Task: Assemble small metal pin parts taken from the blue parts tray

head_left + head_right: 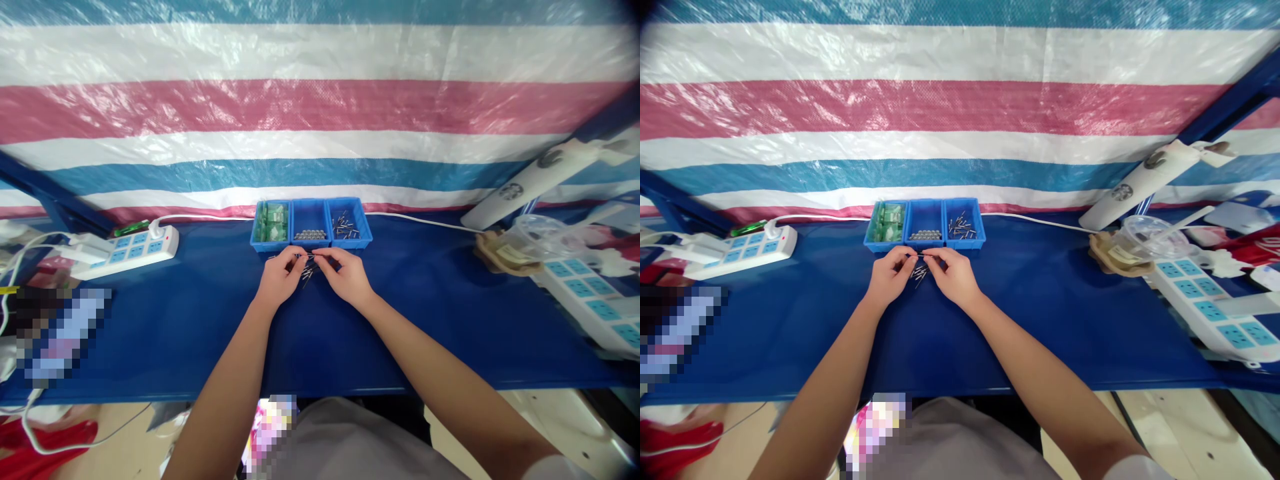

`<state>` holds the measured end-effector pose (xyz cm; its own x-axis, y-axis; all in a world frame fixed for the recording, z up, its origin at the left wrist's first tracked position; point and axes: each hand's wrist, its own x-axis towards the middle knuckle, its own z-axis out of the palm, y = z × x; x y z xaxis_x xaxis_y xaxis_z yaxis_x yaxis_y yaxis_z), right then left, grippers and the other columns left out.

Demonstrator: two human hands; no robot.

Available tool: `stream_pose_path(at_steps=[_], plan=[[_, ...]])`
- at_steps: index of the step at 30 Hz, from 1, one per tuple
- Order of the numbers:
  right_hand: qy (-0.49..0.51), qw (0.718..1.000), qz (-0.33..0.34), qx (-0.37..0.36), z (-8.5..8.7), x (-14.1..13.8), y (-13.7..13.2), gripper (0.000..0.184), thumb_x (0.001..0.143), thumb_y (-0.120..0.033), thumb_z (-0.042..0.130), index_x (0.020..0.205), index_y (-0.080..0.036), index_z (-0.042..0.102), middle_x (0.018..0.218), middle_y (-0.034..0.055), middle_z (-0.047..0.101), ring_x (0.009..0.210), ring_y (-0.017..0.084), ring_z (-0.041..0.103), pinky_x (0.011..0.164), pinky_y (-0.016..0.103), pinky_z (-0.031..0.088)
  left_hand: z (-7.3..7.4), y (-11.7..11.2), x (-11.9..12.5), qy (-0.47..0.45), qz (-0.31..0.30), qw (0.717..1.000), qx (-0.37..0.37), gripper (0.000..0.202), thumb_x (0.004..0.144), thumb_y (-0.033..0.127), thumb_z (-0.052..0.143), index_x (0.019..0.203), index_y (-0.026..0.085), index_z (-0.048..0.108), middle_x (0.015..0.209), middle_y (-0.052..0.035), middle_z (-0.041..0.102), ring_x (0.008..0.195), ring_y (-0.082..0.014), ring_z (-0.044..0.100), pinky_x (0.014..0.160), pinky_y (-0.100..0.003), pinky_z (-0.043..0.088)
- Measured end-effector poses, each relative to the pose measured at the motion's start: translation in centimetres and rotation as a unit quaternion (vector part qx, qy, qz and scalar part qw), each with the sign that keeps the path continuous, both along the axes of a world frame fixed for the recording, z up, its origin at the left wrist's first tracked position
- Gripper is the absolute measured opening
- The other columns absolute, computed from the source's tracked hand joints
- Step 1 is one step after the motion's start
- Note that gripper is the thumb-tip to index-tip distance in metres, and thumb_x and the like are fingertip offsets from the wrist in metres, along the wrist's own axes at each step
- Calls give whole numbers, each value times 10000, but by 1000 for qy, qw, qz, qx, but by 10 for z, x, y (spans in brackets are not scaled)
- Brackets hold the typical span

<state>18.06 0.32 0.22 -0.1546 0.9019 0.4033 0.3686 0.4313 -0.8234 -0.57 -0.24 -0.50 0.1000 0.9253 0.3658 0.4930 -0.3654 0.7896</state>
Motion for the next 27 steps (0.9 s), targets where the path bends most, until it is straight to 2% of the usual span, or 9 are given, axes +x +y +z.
stream_pose_path(at_steps=[5,12,17,23,27], plan=[[9,1000,2,-5,-1,0,1,196,932,-352,649,1043,-230,757,948,53,766,749,179,680,681,316,559,3,-1,0,0,-6,1000,-15,296,990,430,528,891,184,660,638,28,595,576,-100,528,614,-224,428],[1,1000,-3,-10,-1,0,1,197,939,-349,635,1029,-222,755,914,52,763,734,178,677,672,315,550,0,1,2,-14,3,1000,10,231,958,396,595,1071,217,686,595,58,538,538,-93,501,608,-219,432],[2,1000,-5,-9,0,0,1,186,937,-343,640,1022,-226,756,936,53,770,743,180,686,679,319,553,-3,1,2,-1,6,1000,-4,232,969,408,573,1016,206,679,589,52,564,537,-98,519,604,-222,431],[9,1000,-5,-7,-1,0,1,189,937,-357,643,1032,-233,748,936,51,764,747,183,685,681,322,559,1,1,1,7,-4,1000,-25,312,994,442,521,920,187,685,614,29,629,557,-104,572,607,-224,447],[5,1000,-9,-9,-2,1,2,188,938,-357,639,1017,-226,750,919,51,763,742,184,684,677,321,555,0,1,1,-5,-5,1000,-21,276,970,436,576,1053,207,705,620,39,650,568,-107,596,639,-225,471]])
